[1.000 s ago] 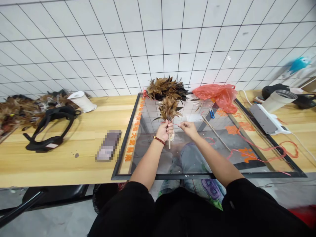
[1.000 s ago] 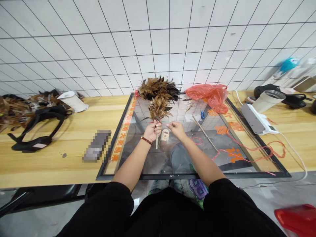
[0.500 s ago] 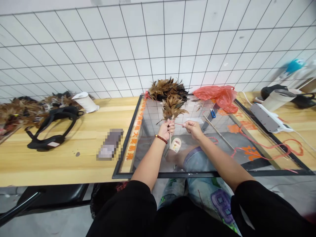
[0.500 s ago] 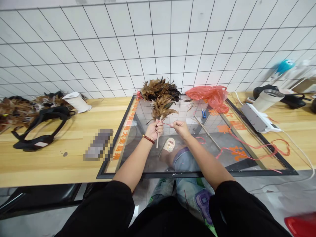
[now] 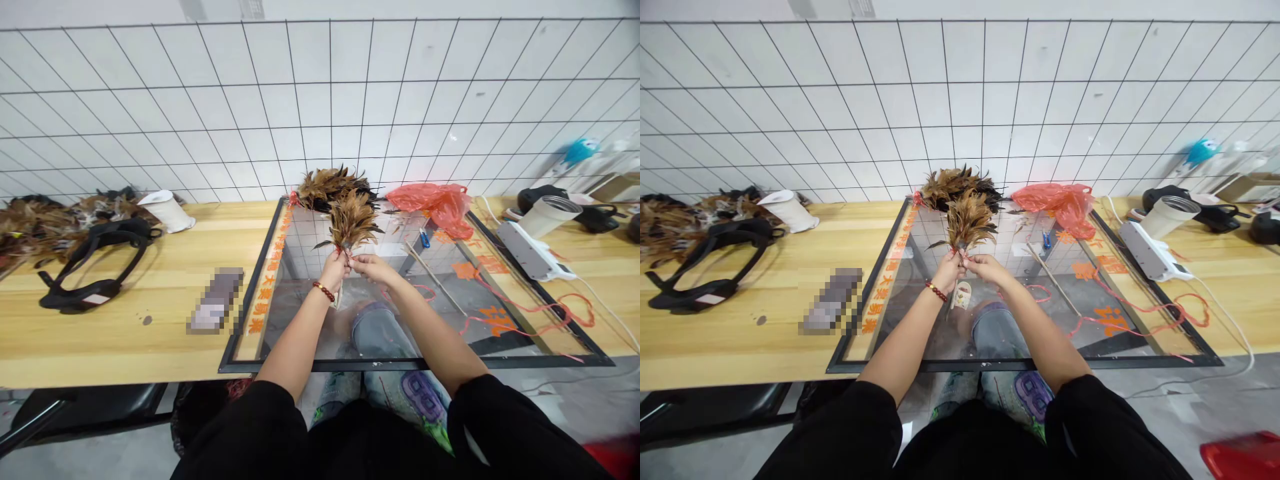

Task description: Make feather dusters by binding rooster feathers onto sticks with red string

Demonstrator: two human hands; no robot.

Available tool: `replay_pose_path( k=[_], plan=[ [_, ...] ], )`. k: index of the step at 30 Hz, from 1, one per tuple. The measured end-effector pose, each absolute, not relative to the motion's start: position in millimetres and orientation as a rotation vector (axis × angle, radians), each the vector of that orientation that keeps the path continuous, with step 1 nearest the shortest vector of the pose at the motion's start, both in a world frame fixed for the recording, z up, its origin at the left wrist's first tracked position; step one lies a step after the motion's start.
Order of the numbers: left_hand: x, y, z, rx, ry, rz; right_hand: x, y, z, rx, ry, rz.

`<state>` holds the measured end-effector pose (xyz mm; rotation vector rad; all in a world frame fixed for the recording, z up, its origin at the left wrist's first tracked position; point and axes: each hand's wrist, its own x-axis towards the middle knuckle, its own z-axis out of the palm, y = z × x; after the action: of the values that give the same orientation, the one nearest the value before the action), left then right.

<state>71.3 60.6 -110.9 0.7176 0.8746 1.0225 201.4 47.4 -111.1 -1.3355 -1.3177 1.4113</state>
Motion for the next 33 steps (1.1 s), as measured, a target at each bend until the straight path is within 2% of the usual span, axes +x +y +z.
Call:
replay_pose_path(
  k=[4, 10, 13, 16, 18, 21, 24, 28, 33],
  plan=[
    [65, 59, -103, 0.680, 0.765, 0.920, 204, 45, -116, -1.308, -1.140, 1.266],
    [58, 58, -93, 0.613, 0.624, 0.830, 213, 47, -121, -1.269, -0.988, 1.314],
    [62, 58, -98, 0.859, 0.878, 0.952, 211, 42, -124, -1.294, -1.325, 1.064],
    [64, 59, -104, 1.221, 1.168, 1.152, 211, 31, -117, -1.382, -1.836, 0.687],
    [64, 57, -105, 1.474, 1.335, 1.153, 216, 24, -102, -1.466, -2.104, 0.429],
    [65, 48, -99, 1.799, 1.502, 0.806, 233, 16, -67, -1.497, -2.400, 0.122],
    [72, 33, -84, 2.055, 1.470, 0.340, 254, 14, -28, -1.410, -2.596, 0.007],
    [85, 16, -61, 2.353, 1.233, -0.030, 273, 24, 1, -1.128, -2.711, 0.164],
    [86, 5, -46, 2.502, 0.860, -0.063, 290, 54, -23, -0.873, -2.524, 0.900]
  ],
)
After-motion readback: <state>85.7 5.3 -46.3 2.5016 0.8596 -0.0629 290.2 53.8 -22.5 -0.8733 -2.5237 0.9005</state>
